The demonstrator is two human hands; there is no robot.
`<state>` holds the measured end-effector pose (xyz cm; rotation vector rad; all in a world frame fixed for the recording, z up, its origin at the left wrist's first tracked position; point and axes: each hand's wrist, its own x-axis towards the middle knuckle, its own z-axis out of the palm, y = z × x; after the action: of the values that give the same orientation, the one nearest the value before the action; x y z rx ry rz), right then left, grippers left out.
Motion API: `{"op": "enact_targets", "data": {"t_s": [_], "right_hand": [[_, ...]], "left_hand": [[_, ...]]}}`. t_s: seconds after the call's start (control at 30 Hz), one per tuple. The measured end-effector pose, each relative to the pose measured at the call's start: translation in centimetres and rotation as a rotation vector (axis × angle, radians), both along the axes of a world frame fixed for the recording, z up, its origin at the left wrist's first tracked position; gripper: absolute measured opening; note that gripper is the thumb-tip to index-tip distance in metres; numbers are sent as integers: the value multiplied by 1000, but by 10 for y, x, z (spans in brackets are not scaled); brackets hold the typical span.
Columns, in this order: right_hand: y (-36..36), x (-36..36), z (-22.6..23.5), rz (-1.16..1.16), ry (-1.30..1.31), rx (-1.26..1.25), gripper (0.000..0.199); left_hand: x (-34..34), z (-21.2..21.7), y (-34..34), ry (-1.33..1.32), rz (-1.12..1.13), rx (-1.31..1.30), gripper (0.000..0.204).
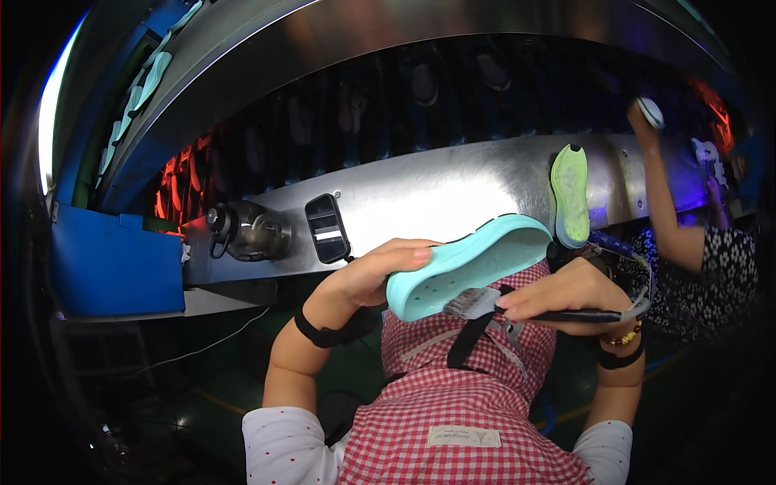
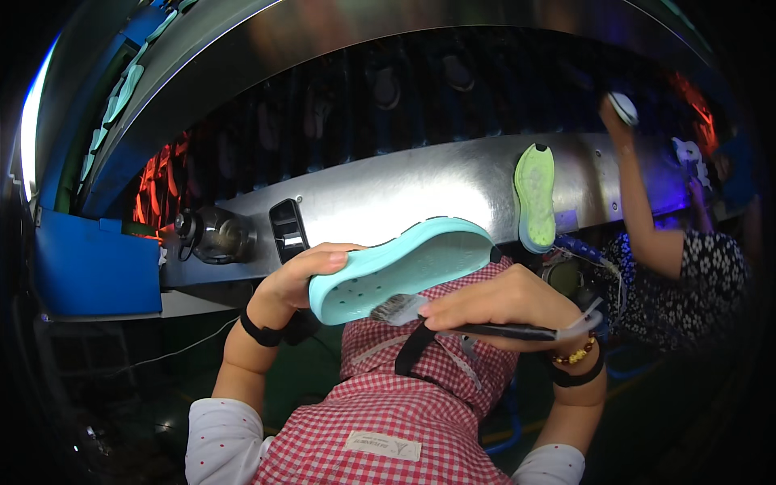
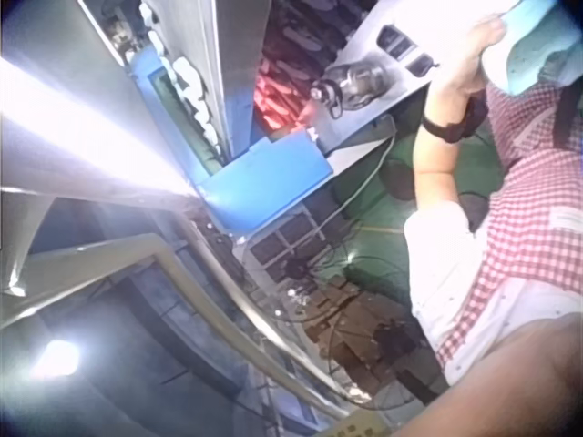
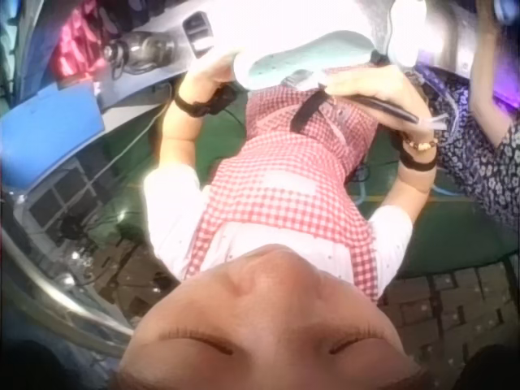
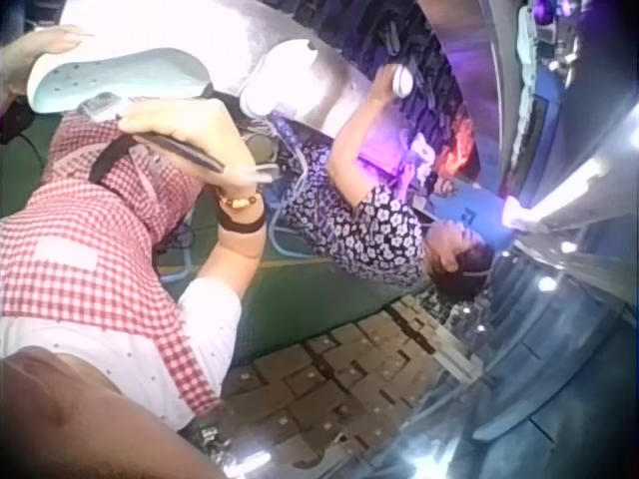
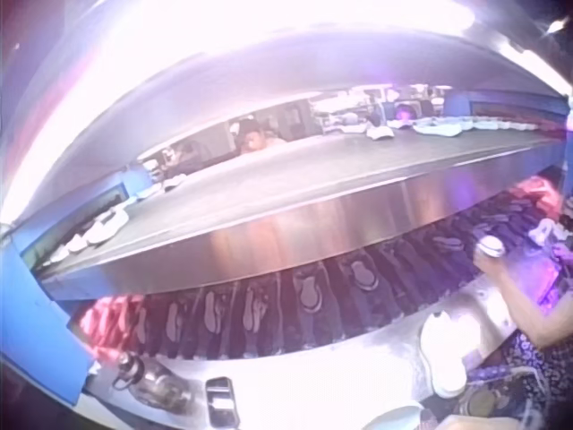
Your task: Applying glue or a similar liquid substance to shoe soles using a brush on a factory assembly line.
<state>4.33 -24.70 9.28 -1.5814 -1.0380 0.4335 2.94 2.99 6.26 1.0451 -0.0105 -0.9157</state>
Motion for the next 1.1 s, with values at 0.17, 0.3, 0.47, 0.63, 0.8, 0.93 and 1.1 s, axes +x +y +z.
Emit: {"op": "enact_targets", "data": {"t_s": [0.17,0.3,0.47,0.63,0.8,0.93,1.1], "right_hand": [[0,1,0,-218,7,64,20],[-2,-16,-6,-142,13,-8,21],[8,-18,10,-234,-59,163,23],[19,-13,-39,-470,329,70,20],[35,-17,-33,-532,-47,25,22],[38,-37,-24,-354,-301,-42,19],[22,-20,-2,-329,-56,55,20]], "left_hand": [[-4,3,10,-2,92,-72,57],[-4,7,15,-165,147,64,57],[-7,-34,-7,187,519,-698,86],[-8,-53,-50,236,394,-644,99],[-12,-51,-68,284,666,-500,93],[-6,-52,-55,131,774,-394,89],[-10,-36,-61,118,759,-548,85]]}}
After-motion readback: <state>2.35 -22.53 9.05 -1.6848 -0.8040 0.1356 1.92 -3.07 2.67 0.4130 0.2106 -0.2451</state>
